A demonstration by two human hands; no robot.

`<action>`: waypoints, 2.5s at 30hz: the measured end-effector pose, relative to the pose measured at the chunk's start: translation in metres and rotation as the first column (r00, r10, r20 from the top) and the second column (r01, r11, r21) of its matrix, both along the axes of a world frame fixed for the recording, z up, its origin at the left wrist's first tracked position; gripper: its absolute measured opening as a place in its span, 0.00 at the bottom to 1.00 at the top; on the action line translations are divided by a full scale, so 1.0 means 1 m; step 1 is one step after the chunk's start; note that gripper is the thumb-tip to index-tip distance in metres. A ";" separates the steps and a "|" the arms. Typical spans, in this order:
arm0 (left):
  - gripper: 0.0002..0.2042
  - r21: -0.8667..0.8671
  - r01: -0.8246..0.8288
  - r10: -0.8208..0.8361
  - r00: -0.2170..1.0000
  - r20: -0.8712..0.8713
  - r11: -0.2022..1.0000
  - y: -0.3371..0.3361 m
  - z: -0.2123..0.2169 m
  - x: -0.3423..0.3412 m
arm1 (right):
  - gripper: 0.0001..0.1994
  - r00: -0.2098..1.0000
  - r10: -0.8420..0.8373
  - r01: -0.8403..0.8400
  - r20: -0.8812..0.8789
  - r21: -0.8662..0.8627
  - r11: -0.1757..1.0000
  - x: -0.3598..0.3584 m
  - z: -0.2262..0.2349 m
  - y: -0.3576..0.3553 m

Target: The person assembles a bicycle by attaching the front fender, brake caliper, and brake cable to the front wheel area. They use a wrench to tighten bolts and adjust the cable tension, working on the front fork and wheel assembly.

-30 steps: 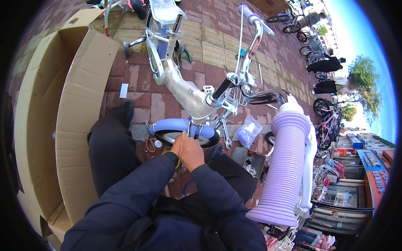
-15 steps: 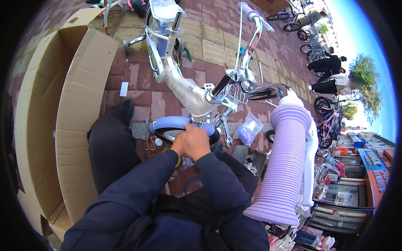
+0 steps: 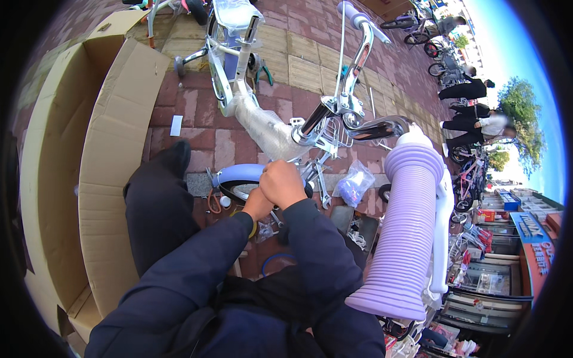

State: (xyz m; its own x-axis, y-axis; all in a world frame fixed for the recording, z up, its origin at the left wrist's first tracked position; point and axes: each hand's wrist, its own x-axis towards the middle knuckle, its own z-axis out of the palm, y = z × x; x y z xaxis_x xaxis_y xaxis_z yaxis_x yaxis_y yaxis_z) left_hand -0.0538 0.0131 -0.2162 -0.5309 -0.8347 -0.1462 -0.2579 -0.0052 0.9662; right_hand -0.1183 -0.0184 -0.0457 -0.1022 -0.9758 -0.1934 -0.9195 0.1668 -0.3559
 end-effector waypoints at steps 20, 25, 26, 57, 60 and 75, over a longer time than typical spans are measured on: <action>0.12 -0.131 0.005 -0.003 1.000 0.011 0.991 0.002 -0.004 0.001 | 0.10 0.995 0.083 -0.086 -0.051 -0.054 0.995 -0.001 -0.013 0.009; 0.14 -0.034 0.101 -0.098 0.993 0.072 0.994 -0.004 -0.009 0.008 | 0.17 0.998 0.037 -0.050 -0.055 -0.260 0.964 0.020 -0.049 0.078; 0.14 -0.020 0.056 -0.055 0.998 0.044 0.998 -0.002 -0.008 0.009 | 0.18 0.996 0.090 -0.092 -0.022 -0.322 0.942 0.017 -0.050 0.079; 0.13 0.029 -0.053 0.054 0.997 -0.060 0.998 0.003 -0.006 -0.005 | 0.12 0.953 0.183 -0.171 -0.241 0.070 0.983 -0.001 0.003 -0.021; 0.14 -0.051 -0.015 0.014 1.000 -0.024 0.999 0.002 -0.007 0.001 | 0.12 0.990 0.041 -0.051 -0.135 -0.071 0.996 0.006 -0.016 0.013; 0.13 -0.108 -0.022 0.023 1.000 0.011 0.994 0.002 -0.003 -0.003 | 0.11 0.977 0.106 -0.104 -0.187 0.019 0.994 0.003 0.002 -0.015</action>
State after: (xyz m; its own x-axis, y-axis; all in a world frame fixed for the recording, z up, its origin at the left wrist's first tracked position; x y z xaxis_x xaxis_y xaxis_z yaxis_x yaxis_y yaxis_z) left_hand -0.0568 0.0148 -0.2191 -0.5107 -0.8576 -0.0605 -0.2703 0.0934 0.9582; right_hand -0.1150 -0.0337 -0.0440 -0.0343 -0.9812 -0.1897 -0.9824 0.0680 -0.1742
